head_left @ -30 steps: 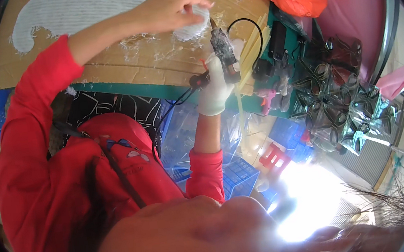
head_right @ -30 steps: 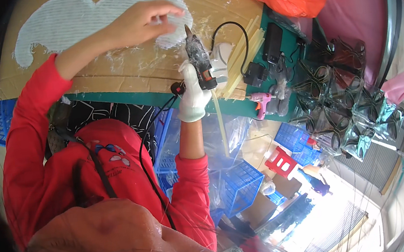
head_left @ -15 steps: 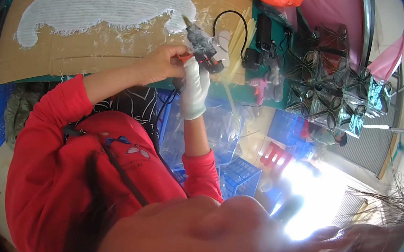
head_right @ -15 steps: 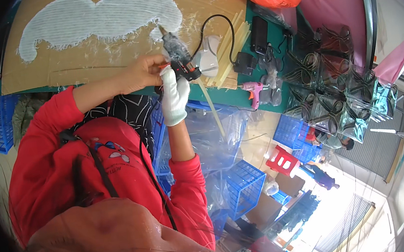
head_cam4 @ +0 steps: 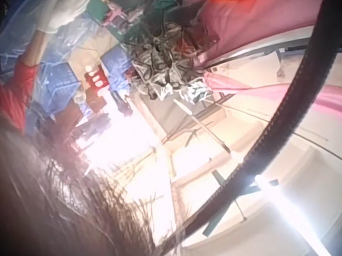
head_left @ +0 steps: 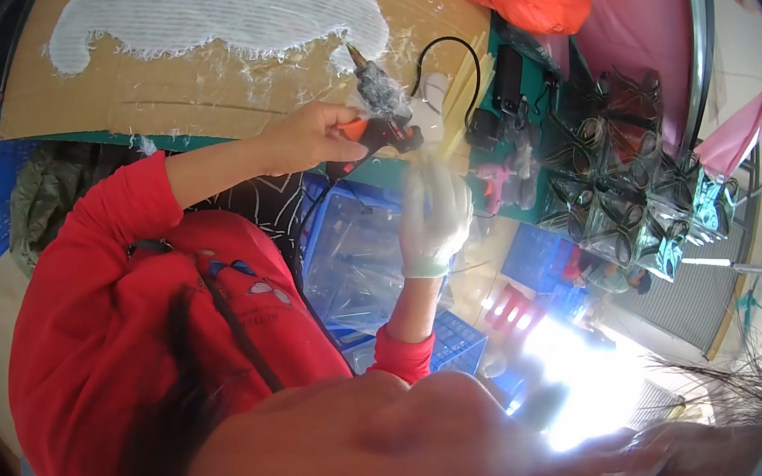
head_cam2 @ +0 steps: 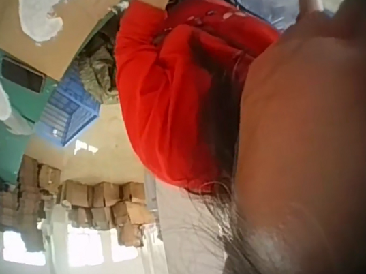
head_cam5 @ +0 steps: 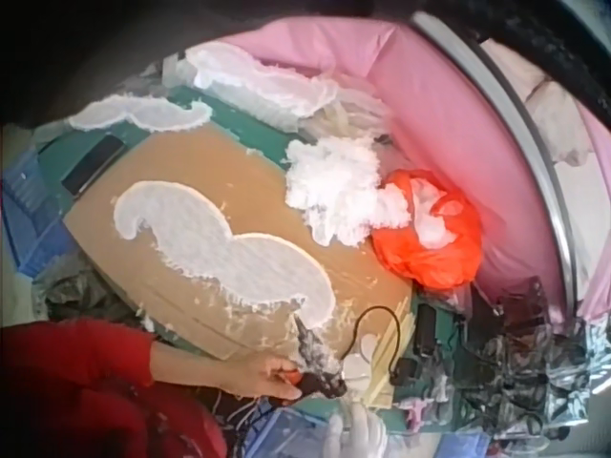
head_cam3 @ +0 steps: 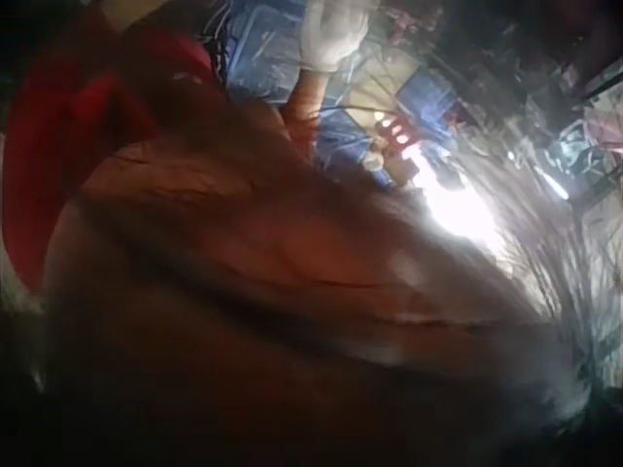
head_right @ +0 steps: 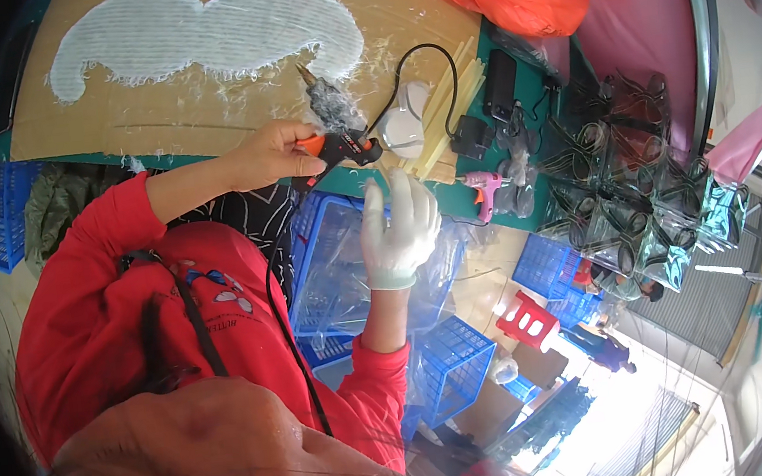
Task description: The person smooths a shaped fabric cutout on cardboard by hand, receives and sets aside a paper note, and applies hot glue along the edge of the cutout using a glue gun.
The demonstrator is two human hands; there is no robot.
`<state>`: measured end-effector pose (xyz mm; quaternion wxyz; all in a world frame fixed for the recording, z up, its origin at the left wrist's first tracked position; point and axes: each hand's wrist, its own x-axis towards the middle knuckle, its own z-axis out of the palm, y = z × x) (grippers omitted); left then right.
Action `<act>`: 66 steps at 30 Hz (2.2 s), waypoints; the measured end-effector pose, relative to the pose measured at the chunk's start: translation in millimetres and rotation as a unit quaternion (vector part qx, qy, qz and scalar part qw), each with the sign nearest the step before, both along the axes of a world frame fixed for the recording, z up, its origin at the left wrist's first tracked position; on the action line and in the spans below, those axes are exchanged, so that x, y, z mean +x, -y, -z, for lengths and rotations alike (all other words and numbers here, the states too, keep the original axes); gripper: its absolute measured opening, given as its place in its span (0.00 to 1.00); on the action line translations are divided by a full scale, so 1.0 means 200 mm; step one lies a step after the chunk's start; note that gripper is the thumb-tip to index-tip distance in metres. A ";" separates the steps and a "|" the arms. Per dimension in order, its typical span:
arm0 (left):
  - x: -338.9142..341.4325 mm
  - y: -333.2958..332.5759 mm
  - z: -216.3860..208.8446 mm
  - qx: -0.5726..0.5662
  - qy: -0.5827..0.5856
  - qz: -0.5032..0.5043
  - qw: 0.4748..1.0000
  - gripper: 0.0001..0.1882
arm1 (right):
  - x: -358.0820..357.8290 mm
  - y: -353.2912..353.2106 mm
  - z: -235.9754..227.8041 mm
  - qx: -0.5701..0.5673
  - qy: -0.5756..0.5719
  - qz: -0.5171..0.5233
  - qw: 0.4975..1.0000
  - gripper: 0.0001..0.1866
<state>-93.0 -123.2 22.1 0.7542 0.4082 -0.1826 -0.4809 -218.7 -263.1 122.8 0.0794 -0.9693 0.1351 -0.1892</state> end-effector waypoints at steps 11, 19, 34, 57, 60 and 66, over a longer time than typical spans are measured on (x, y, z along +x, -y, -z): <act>0.01 -0.03 0.04 -0.016 0.060 0.032 0.998 0.17 | 0.01 0.00 0.09 0.272 -0.048 0.068 0.959 0.10; 0.05 -0.05 0.04 -0.003 0.089 0.057 0.994 0.16 | 0.03 -0.02 0.06 0.355 -0.051 0.074 0.930 0.11; 0.08 -0.07 -0.01 0.022 0.117 0.108 0.987 0.16 | 0.02 0.01 0.07 0.492 -0.056 0.073 0.866 0.12; 0.13 0.05 -0.07 0.073 0.151 0.061 0.984 0.14 | 0.33 -0.12 0.24 0.635 0.116 0.088 0.758 0.13; 0.28 -0.02 -0.09 0.154 0.332 0.116 0.923 0.13 | 0.38 -0.04 0.29 0.653 0.179 0.029 0.735 0.10; 0.76 0.03 -0.20 0.252 0.458 -0.067 0.850 0.09 | 0.44 0.00 0.26 0.611 0.047 0.069 0.787 0.09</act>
